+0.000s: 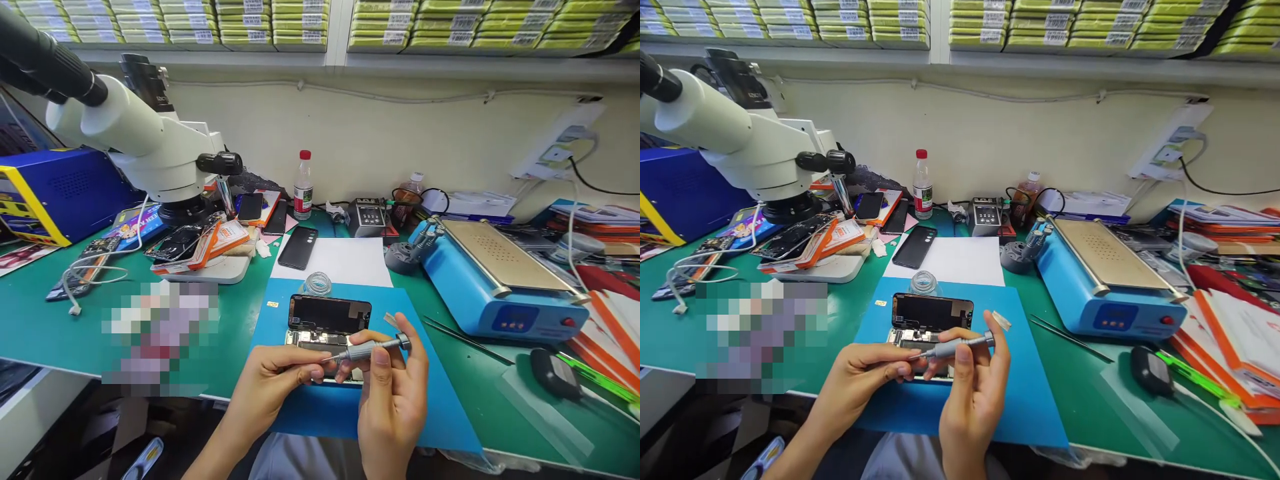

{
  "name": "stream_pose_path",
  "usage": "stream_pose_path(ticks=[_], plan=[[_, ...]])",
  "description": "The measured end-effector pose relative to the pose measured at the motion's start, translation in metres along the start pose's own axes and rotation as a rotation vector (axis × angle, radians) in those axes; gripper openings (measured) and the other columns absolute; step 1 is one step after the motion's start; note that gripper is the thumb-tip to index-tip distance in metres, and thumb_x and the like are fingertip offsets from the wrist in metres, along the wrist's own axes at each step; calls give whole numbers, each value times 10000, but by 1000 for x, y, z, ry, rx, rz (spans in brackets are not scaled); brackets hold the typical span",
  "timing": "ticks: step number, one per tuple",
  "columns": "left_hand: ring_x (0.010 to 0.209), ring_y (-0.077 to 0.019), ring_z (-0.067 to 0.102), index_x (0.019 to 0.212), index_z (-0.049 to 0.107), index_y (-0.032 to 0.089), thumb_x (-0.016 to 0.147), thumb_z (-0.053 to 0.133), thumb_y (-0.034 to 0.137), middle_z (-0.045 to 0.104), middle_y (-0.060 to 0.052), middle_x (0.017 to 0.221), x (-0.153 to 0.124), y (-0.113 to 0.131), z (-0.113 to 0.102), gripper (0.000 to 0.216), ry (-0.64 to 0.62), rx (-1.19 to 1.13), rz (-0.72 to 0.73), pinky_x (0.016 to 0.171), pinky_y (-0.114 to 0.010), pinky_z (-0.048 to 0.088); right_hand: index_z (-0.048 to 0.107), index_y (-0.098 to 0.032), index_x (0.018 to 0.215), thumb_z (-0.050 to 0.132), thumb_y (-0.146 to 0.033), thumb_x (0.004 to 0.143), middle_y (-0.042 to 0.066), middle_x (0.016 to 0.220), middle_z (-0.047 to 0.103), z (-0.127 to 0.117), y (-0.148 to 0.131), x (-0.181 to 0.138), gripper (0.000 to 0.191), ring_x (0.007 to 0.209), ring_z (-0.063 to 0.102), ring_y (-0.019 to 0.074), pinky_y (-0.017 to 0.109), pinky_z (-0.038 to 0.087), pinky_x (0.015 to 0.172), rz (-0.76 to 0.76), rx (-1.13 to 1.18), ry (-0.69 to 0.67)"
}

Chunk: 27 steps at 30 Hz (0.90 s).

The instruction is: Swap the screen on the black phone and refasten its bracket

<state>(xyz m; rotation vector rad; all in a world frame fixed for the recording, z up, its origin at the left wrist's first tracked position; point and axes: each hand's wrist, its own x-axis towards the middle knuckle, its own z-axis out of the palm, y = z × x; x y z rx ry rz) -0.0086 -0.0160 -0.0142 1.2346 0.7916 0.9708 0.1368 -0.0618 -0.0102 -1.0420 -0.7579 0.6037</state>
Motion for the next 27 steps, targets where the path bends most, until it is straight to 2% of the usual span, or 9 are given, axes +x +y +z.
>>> stream_pose_path(ticks=[9, 18, 27], plan=[[887, -248, 819, 997, 876, 281, 866, 842, 317, 845, -52, 940, -1, 4, 0, 141, -18, -12, -29, 818, -276, 647, 478, -320, 1484, 591, -406, 1068, 61, 1069, 715, 0, -1, -1, 440, 611, 655, 143, 304, 556, 562, 54, -5, -15], [855, -205, 820, 948, 881, 295, 844, 826, 208, 845, -17, 890, 0, 6, -1, 146, -8, -12, -22, 789, -204, 625, 462, -315, 1496, 590, -410, 1063, 48, 1006, 700, 1, -1, 0, 461, 612, 660, 151, 299, 559, 551, 75, -5, -15], [824, -236, 810, 941, 882, 270, 872, 833, 269, 845, -39, 897, -3, 5, -2, 85, -32, 22, 23, 829, -284, 638, 456, -317, 1508, 596, -440, 1055, 41, 977, 695, -1, -1, 1, 489, 580, 643, 153, 294, 552, 514, 99, 7, -12]])
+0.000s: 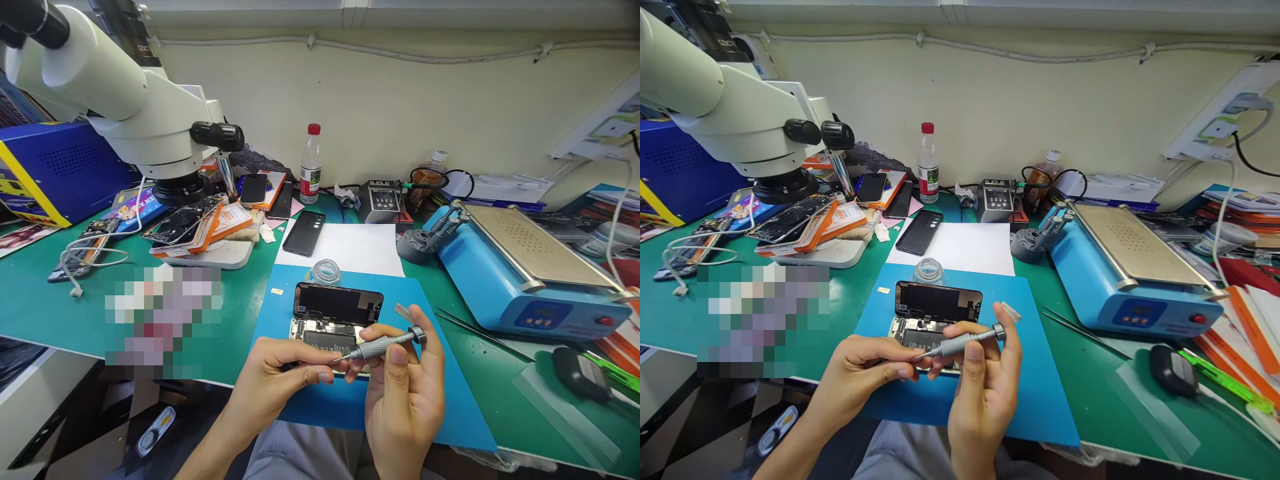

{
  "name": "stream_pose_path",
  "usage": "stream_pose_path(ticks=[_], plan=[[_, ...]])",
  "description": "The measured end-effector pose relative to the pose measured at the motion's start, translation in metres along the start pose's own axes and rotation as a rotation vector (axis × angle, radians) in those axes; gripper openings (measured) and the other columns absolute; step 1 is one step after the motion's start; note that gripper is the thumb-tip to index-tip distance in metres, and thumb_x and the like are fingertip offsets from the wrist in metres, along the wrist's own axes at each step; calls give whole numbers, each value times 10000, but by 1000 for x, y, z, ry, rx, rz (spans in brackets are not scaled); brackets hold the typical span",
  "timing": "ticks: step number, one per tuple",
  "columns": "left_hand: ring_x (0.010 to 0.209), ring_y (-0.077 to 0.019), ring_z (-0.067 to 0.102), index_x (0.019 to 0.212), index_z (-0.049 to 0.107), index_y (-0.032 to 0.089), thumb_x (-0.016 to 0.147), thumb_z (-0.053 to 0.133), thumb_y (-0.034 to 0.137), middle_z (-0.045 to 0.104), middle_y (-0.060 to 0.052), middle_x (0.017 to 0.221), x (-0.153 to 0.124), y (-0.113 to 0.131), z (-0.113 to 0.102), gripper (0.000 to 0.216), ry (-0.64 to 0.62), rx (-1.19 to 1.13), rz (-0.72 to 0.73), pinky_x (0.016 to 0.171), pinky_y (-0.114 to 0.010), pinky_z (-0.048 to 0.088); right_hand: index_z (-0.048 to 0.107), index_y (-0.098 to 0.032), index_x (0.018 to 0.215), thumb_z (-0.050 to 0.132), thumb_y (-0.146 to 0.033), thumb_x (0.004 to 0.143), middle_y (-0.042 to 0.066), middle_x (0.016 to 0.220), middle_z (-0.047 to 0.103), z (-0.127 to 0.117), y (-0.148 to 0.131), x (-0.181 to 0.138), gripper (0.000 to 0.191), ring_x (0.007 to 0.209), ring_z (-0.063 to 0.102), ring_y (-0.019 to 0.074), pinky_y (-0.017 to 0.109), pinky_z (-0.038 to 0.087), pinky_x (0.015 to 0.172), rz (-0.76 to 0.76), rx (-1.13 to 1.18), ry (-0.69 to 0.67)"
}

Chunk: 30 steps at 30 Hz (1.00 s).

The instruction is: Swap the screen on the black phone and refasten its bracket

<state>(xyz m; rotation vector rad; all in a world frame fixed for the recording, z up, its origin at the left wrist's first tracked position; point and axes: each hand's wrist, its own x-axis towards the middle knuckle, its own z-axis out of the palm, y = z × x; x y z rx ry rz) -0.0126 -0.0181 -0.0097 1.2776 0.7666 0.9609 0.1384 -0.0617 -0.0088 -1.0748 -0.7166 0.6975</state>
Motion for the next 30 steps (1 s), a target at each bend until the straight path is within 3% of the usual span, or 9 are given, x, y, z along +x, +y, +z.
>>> stream_pose_path(ticks=[9, 15, 20, 30], plan=[[828, -245, 810, 960, 882, 262, 884, 839, 323, 846, -50, 908, 0, 2, 0, 106, -10, -32, -12, 818, -304, 650, 458, -305, 1510, 600, -437, 1053, 49, 985, 681, -1, 0, 1, 497, 586, 652, 157, 300, 569, 509, 9, 11, -16], [800, -189, 801, 1014, 875, 298, 923, 805, 289, 848, -16, 926, -2, -1, -1, 114, -11, 64, 22, 774, -227, 618, 465, -312, 1493, 605, -425, 1054, 39, 980, 690, -2, 1, 1, 475, 596, 658, 153, 294, 579, 523, -6, 22, -23], [834, -199, 803, 1056, 866, 310, 938, 788, 302, 848, -15, 959, -1, 0, -2, 141, -11, 126, 33, 792, -235, 608, 469, -312, 1477, 611, -427, 1051, 39, 979, 697, -2, 1, 2, 463, 592, 656, 151, 287, 581, 523, 5, 21, -18], [815, -188, 802, 1020, 871, 318, 907, 808, 276, 848, -7, 939, 1, 3, -2, 136, -26, 57, 17, 797, -224, 621, 490, -312, 1458, 611, -415, 1053, 36, 964, 690, -2, 2, 2, 435, 575, 655, 142, 265, 559, 493, -3, 52, -31]])
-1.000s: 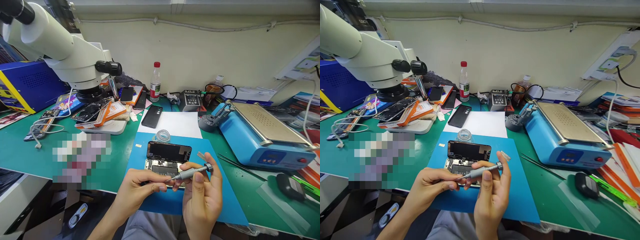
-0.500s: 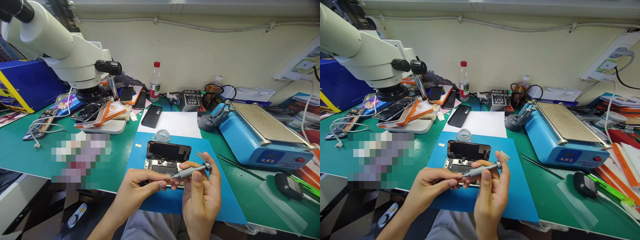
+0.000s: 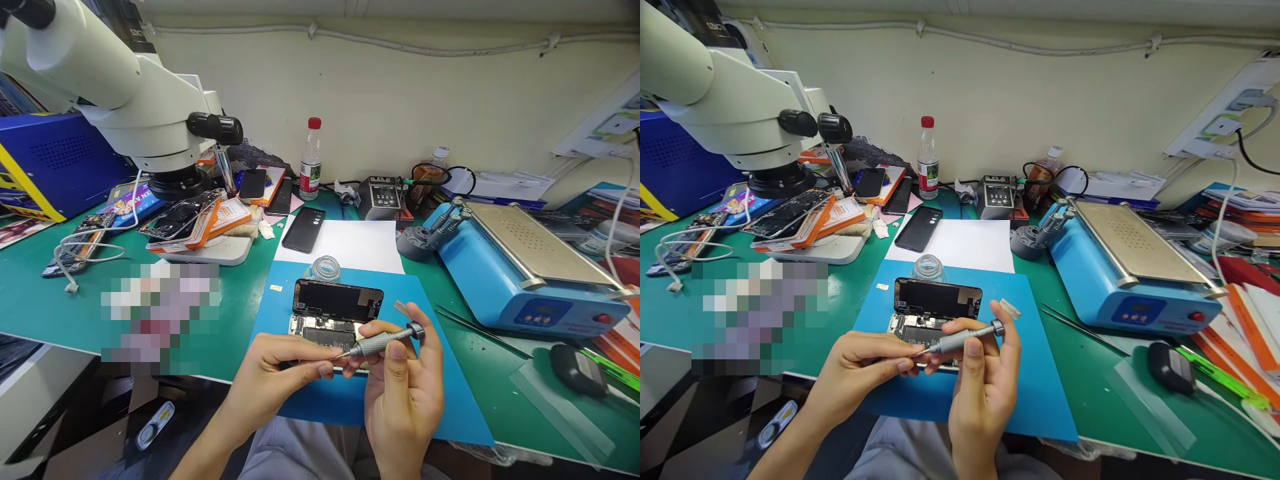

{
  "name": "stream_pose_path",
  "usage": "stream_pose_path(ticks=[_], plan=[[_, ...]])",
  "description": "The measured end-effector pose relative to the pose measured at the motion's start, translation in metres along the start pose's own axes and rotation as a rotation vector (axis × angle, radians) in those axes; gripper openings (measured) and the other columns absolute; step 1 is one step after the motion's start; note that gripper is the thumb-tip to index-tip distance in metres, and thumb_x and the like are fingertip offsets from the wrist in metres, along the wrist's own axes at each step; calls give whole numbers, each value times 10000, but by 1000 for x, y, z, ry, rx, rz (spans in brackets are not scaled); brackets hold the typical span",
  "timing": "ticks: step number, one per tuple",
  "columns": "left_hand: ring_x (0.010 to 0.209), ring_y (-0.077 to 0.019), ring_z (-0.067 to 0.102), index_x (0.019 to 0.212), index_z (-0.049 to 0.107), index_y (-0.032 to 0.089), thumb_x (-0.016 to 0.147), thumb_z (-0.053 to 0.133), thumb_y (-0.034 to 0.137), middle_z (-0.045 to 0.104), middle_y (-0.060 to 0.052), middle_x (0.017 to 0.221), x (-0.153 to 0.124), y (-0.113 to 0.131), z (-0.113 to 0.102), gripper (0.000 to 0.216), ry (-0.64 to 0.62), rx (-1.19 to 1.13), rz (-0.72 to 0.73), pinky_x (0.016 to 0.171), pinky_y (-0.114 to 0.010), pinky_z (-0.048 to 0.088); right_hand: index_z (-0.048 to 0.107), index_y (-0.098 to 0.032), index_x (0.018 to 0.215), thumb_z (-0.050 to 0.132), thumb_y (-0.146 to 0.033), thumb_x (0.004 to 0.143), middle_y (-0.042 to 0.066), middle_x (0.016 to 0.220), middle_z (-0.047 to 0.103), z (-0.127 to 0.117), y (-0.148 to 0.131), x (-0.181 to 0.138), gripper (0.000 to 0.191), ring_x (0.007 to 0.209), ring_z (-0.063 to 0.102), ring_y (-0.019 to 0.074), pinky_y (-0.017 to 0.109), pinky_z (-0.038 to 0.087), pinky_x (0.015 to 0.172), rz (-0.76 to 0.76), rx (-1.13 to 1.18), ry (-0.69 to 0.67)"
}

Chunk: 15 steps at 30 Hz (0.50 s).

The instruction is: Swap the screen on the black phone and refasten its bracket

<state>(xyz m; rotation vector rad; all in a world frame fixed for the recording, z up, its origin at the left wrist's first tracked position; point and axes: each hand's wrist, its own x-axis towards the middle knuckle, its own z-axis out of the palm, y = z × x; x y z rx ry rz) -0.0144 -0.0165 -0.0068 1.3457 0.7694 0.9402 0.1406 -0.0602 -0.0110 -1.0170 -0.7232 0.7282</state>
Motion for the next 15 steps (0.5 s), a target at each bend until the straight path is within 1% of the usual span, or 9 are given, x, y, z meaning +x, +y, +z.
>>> stream_pose_path(ticks=[4, 12, 15], plan=[[828, -177, 802, 1017, 871, 324, 900, 811, 248, 849, 1, 936, -1, -1, 0, 153, -5, -24, -2, 805, -206, 613, 494, -309, 1460, 614, -408, 1053, 36, 963, 691, 0, 0, 0, 436, 591, 667, 147, 271, 569, 508, 2, 8, 1], [860, -206, 810, 999, 875, 308, 882, 828, 237, 848, -16, 943, 0, -1, -1, 144, -4, -40, -17, 819, -232, 623, 486, -309, 1465, 609, -400, 1055, 33, 957, 695, 1, 0, 1, 437, 579, 665, 149, 268, 561, 495, 8, 19, -4], [842, -207, 811, 1007, 874, 302, 887, 821, 222, 848, -16, 916, 0, -2, -1, 154, -10, -53, -9, 810, -235, 626, 487, -314, 1464, 604, -409, 1057, 32, 961, 695, 0, 0, 1, 435, 579, 656, 145, 263, 558, 492, 13, 13, -7]])
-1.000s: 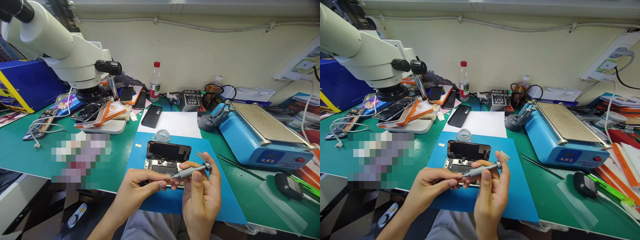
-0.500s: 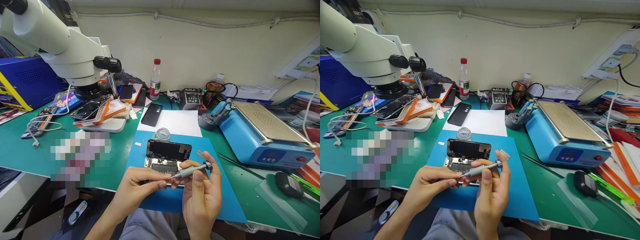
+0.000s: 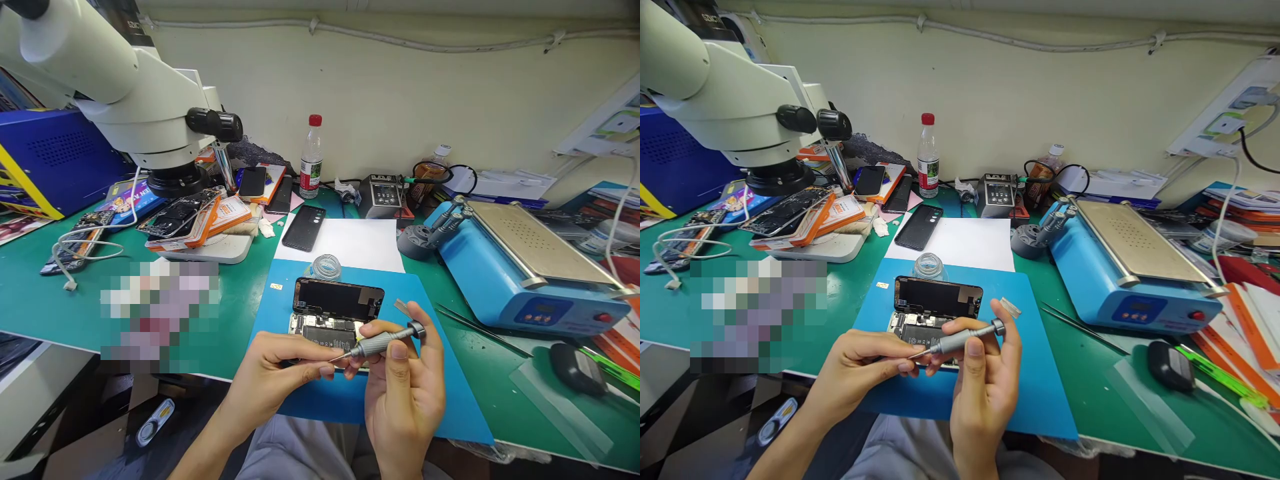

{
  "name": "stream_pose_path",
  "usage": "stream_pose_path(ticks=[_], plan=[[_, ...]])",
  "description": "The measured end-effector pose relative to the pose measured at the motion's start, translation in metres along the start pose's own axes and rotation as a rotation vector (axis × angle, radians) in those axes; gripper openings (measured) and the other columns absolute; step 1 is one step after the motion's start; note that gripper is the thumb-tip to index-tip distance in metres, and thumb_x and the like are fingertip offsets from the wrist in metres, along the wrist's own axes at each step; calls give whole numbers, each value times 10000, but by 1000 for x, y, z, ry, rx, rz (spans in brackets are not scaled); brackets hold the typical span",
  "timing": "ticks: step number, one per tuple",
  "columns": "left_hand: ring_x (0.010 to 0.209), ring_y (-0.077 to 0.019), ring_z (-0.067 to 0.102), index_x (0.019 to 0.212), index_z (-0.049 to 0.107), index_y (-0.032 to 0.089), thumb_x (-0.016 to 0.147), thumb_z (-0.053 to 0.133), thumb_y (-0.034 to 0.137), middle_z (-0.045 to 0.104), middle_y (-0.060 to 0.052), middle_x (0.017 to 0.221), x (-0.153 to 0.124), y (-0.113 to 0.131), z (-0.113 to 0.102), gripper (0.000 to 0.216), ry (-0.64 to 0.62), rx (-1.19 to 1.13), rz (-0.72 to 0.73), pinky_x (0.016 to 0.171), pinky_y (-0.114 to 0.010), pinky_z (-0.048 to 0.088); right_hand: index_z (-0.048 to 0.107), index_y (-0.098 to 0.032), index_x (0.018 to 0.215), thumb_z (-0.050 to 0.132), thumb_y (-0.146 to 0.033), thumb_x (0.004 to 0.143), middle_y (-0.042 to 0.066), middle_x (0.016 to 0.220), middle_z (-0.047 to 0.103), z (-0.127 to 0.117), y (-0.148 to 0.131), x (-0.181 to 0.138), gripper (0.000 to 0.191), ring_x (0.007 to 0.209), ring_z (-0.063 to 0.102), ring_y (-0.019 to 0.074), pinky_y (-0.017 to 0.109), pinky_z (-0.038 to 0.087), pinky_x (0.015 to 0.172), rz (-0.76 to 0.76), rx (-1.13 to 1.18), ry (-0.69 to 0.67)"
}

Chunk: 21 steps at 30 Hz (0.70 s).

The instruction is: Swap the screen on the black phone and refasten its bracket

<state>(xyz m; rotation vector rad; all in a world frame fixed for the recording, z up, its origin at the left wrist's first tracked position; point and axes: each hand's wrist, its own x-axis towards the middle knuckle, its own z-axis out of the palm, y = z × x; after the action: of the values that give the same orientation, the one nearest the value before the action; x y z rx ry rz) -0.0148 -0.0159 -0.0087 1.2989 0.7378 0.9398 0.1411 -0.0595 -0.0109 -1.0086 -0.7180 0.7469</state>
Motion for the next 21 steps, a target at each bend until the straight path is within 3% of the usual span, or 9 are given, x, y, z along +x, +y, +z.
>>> stream_pose_path(ticks=[10, 14, 18, 21], plan=[[831, -162, 806, 1009, 874, 320, 891, 797, 149, 847, 19, 902, -2, -1, 0, 221, -5, -4, 27, 794, -175, 606, 496, -306, 1468, 592, -369, 1068, 33, 948, 697, -2, 2, -1, 416, 556, 655, 138, 249, 560, 453, -17, 46, -30], [866, -146, 804, 1068, 861, 345, 942, 765, 198, 849, 34, 950, -1, -2, 1, 216, 3, 14, 14, 823, -163, 596, 517, -305, 1474, 557, -335, 1087, 24, 920, 695, -4, -4, 1, 391, 566, 646, 125, 220, 541, 428, -49, 67, -18], [914, -155, 801, 1084, 854, 331, 979, 743, 299, 848, 25, 998, -2, -5, 3, 156, 72, 60, 6, 847, -175, 598, 467, -325, 1533, 548, -237, 1090, 18, 931, 710, -13, -16, 18, 459, 621, 656, 119, 221, 580, 494, -307, -137, -1], [922, -157, 799, 1073, 846, 308, 1008, 706, 346, 848, 18, 959, -2, -8, 2, 160, 89, 70, -1, 854, -181, 596, 445, -350, 1525, 596, -132, 1047, 8, 975, 727, -24, -18, 39, 547, 664, 676, 113, 224, 608, 560, -543, -394, -114]])
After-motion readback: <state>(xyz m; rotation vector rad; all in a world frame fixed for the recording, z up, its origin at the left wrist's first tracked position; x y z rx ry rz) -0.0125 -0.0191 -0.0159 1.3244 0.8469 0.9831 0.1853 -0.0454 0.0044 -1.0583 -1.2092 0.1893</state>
